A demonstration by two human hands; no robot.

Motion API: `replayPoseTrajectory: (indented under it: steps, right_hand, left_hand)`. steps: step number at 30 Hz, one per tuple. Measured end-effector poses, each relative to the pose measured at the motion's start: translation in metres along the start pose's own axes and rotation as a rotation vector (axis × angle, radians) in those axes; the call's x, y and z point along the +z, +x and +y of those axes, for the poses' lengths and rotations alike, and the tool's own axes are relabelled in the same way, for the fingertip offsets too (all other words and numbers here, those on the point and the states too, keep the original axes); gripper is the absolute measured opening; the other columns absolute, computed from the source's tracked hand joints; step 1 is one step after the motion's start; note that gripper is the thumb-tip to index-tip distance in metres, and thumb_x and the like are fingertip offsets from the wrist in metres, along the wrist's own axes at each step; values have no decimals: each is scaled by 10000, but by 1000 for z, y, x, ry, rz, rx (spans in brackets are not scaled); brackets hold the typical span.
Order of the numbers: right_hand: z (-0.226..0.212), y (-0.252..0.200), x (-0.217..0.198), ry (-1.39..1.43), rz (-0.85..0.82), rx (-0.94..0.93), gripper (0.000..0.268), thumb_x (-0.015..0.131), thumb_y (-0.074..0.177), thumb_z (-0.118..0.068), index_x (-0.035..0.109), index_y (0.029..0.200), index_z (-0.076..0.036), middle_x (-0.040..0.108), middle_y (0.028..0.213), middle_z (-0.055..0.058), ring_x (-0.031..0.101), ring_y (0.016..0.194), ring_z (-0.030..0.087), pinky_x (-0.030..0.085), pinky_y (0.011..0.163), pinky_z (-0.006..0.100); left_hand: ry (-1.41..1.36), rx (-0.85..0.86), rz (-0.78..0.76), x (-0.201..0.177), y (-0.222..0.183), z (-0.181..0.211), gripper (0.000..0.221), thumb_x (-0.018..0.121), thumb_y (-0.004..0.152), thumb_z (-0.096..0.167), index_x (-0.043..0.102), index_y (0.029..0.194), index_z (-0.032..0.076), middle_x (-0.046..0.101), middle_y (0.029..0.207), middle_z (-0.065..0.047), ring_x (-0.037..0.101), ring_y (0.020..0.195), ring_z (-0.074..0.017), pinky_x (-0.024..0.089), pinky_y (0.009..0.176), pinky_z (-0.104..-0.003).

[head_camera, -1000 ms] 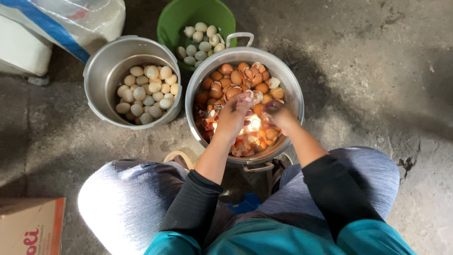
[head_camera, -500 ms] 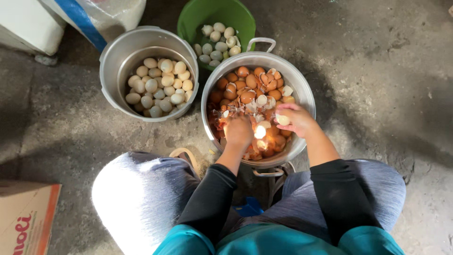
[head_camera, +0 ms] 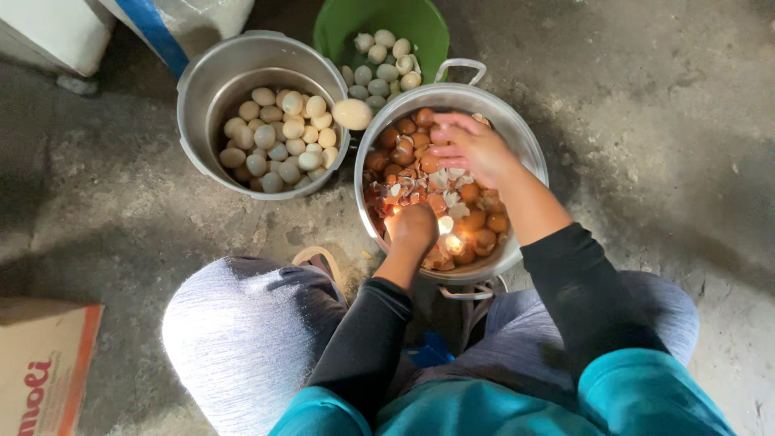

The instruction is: The person sits on the floor and peels hard-boiled eggs by hand, removing the shells and placing the peeled eggs into a metal bucket. The shells are discarded into the same pot containing the unpeeled eggs.

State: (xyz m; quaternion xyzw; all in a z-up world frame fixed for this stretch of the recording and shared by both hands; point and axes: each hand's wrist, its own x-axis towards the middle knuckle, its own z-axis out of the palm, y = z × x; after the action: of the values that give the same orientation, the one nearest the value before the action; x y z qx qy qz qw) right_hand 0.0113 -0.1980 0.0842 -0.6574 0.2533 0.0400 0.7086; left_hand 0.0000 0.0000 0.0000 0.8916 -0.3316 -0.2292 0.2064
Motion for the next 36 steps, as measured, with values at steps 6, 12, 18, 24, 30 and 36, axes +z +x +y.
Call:
replayPoseTrajectory:
  steps: [6,12,18,24,30,36]
  right_hand:
    - [119,-31,-85,-1359,203,43,204,630,966,-257,770,1031,-123,773,1033,104,723,993,291,540,897,438]
    - [124,-65,-64,-1332,277,297,215,623,905,-277,782,1035,-213,756,1077,110,711,1025,338,557,885,467]
    - [114,-77,-26,-1599,213,357,270,569,955,-298,799,1053,-197,772,1107,117,718,1079,314,525,964,477]
    - [148,-84,-13,-1636,259,380,440,506,950,-352,632,1342,-195,607,1406,98,571,1297,288,436,1044,499]
    - [129,-95,0,-1497,238,427,602,555,897,-409,557,1469,-221,517,1522,107,496,1373,323,404,1094,503]
    - [119,-90,-2,-1570,19,617,817,696,788,-692,579,1405,-170,547,1472,103,529,1354,294,457,1070,430]
  left_hand:
    - [-9,-95,-71,-39,-19,21,302,465,953,181,667,1168,117,717,1151,-156,689,1081,-345,513,885,-548]
    - [6,-90,-39,-62,-22,32,324,482,934,187,649,1206,129,677,1224,-142,637,1153,-360,472,912,-577]
    - [42,-121,15,-56,-15,36,333,489,959,212,643,1247,145,677,1245,-134,615,1173,-375,437,959,-598]
    - [42,-115,-36,-58,-14,43,373,449,981,271,636,1271,130,662,1274,-134,596,1181,-379,439,935,-591]
    - [-20,-137,-26,-70,-17,52,363,445,975,245,657,1240,115,669,1261,-144,594,1197,-371,427,974,-566]
    - [-41,-115,-58,-87,-25,53,380,550,947,330,655,1244,119,678,1256,-145,602,1210,-368,451,991,-522]
